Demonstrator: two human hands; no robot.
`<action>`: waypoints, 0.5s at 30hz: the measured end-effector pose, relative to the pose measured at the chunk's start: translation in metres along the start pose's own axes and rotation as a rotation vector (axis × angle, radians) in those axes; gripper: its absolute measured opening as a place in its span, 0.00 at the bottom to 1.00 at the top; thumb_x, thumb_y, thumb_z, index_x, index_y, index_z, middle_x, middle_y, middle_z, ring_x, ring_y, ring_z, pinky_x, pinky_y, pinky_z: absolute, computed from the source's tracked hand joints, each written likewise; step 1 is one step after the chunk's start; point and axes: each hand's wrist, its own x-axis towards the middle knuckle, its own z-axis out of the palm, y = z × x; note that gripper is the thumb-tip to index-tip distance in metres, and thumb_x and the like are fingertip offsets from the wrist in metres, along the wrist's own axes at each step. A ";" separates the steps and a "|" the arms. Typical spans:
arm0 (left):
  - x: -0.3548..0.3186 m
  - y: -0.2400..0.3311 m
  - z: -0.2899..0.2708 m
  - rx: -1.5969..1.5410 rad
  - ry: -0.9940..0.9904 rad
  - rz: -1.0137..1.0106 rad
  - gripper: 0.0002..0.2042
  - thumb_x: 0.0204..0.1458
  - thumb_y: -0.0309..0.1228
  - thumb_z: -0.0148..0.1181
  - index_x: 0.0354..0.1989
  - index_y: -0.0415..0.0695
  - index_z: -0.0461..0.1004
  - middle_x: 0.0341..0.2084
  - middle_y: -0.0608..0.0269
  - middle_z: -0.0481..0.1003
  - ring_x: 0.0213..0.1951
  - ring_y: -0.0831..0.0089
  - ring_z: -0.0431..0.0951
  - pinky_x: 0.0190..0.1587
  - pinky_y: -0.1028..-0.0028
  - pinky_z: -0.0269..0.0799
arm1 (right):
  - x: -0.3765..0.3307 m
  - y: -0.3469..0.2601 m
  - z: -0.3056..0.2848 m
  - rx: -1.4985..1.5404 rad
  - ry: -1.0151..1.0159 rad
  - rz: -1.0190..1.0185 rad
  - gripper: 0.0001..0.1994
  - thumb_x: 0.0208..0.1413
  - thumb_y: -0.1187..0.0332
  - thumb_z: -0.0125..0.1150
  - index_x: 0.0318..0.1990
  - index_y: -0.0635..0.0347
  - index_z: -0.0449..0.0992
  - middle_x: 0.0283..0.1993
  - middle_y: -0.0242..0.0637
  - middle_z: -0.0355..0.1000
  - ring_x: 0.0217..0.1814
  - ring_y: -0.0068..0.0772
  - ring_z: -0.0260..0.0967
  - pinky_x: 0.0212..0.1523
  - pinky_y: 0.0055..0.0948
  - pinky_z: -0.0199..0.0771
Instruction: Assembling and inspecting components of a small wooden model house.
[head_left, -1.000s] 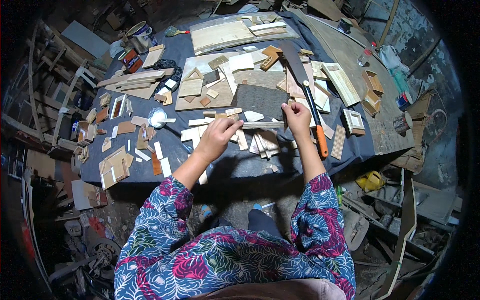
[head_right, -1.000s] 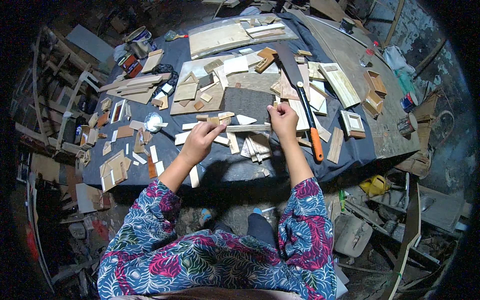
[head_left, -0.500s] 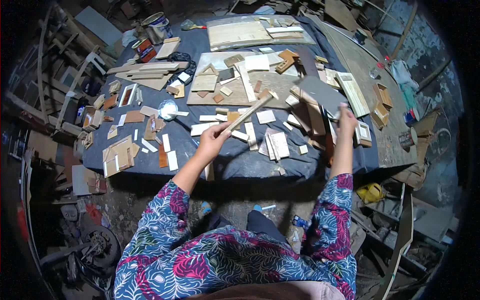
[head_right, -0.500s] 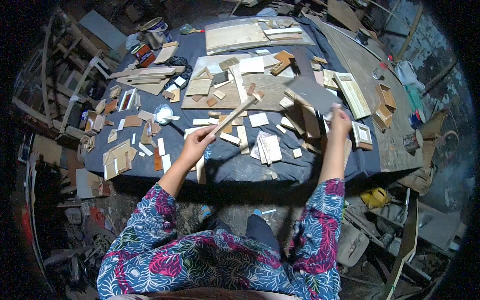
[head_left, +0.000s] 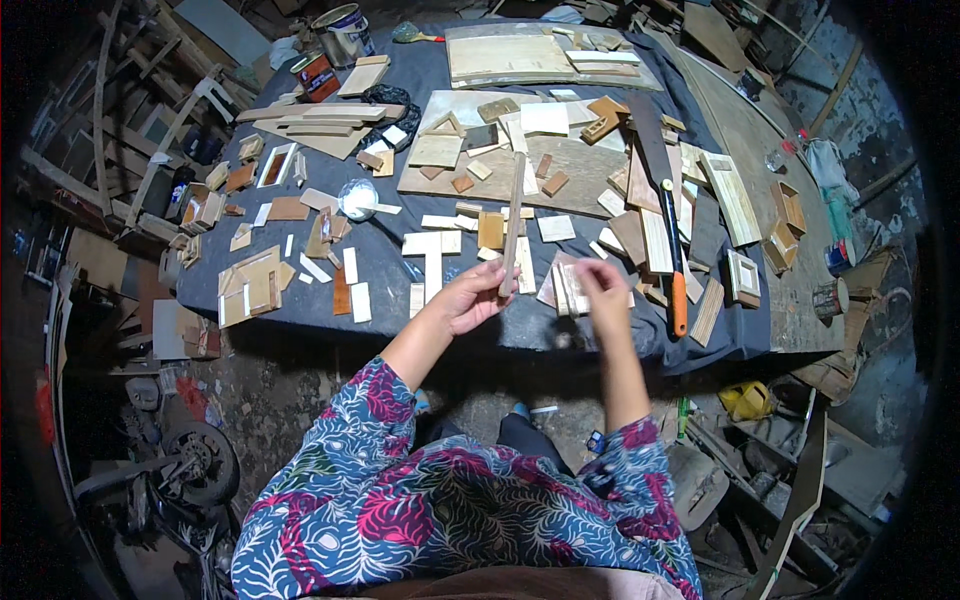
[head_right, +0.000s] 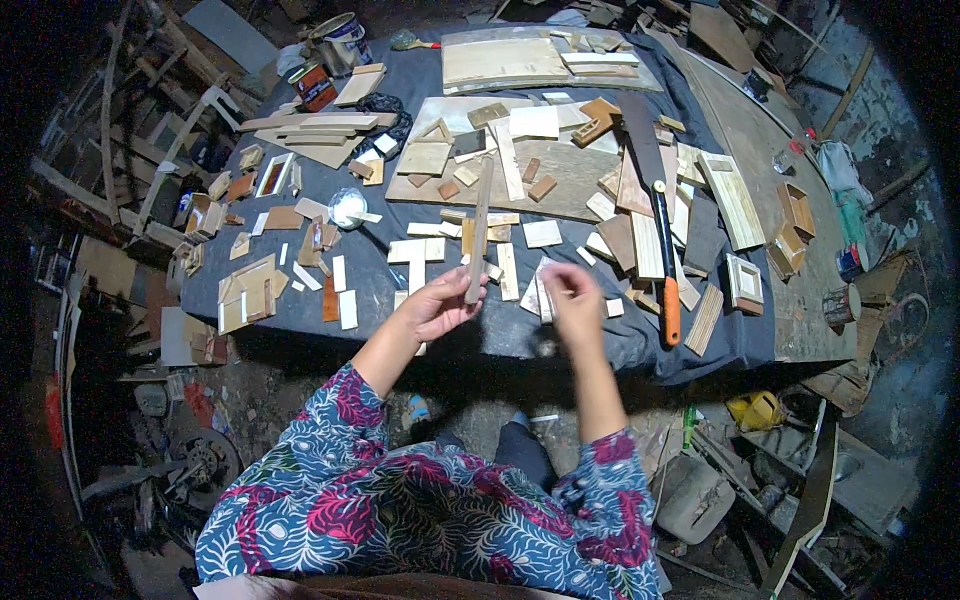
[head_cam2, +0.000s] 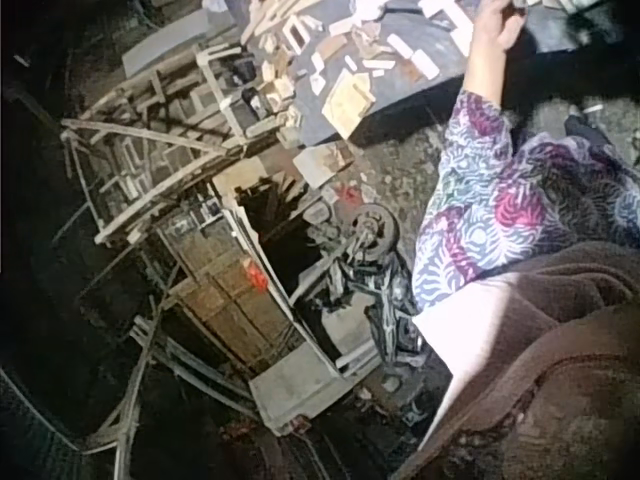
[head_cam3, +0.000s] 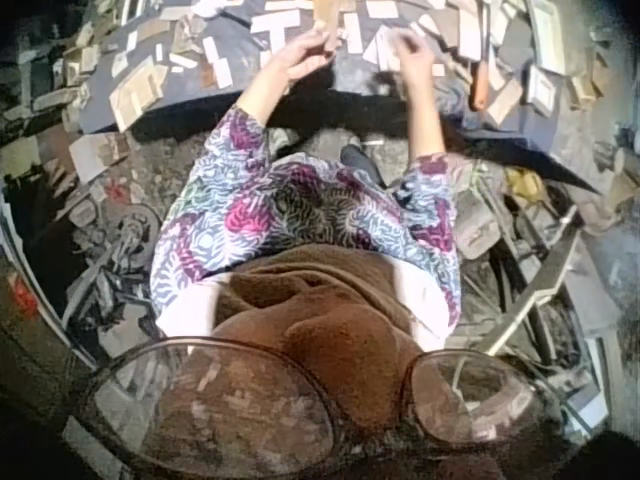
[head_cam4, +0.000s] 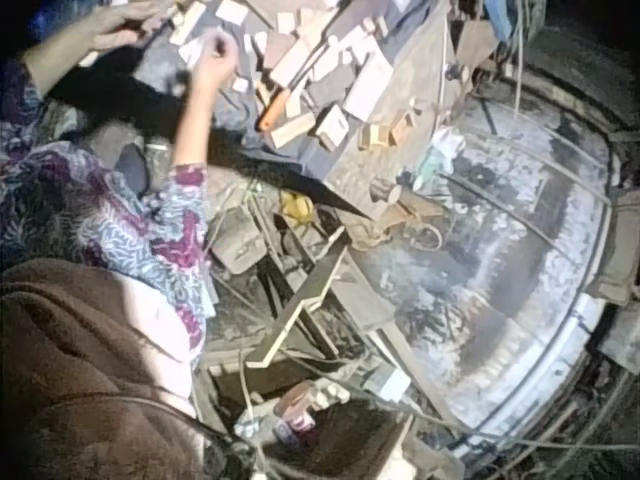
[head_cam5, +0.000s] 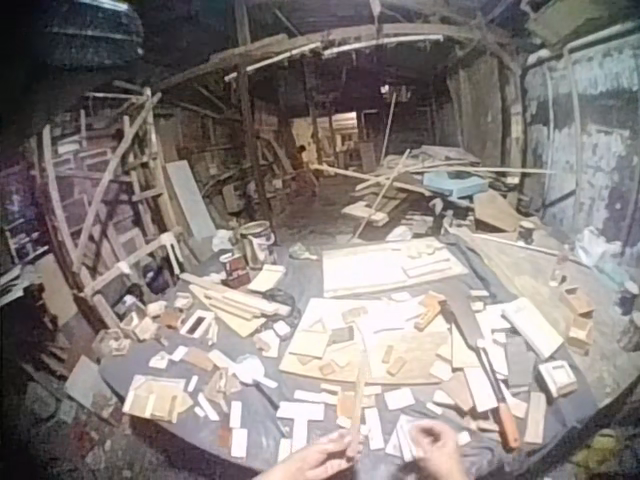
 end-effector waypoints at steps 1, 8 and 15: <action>-0.001 -0.002 0.002 0.009 0.020 0.002 0.14 0.48 0.27 0.51 0.44 0.42 0.63 0.36 0.65 0.69 0.37 0.75 0.71 0.38 0.76 0.69 | -0.014 -0.004 0.018 -0.002 -0.048 0.011 0.07 0.41 0.73 0.62 0.29 0.64 0.71 0.27 0.29 0.68 0.28 0.16 0.62 0.30 0.15 0.63; -0.004 -0.022 0.015 0.311 0.250 0.132 0.15 0.46 0.30 0.56 0.43 0.41 0.65 0.35 0.65 0.71 0.35 0.79 0.71 0.38 0.80 0.68 | -0.041 0.008 0.047 0.011 -0.155 0.127 0.09 0.40 0.73 0.63 0.29 0.67 0.72 0.24 0.30 0.69 0.25 0.15 0.63 0.27 0.15 0.64; -0.006 -0.035 0.005 0.410 0.277 0.262 0.16 0.46 0.26 0.55 0.44 0.36 0.65 0.34 0.60 0.72 0.35 0.78 0.72 0.38 0.81 0.69 | -0.049 0.018 0.052 -0.045 -0.117 0.089 0.06 0.43 0.73 0.59 0.28 0.67 0.74 0.22 0.30 0.69 0.23 0.14 0.62 0.25 0.15 0.63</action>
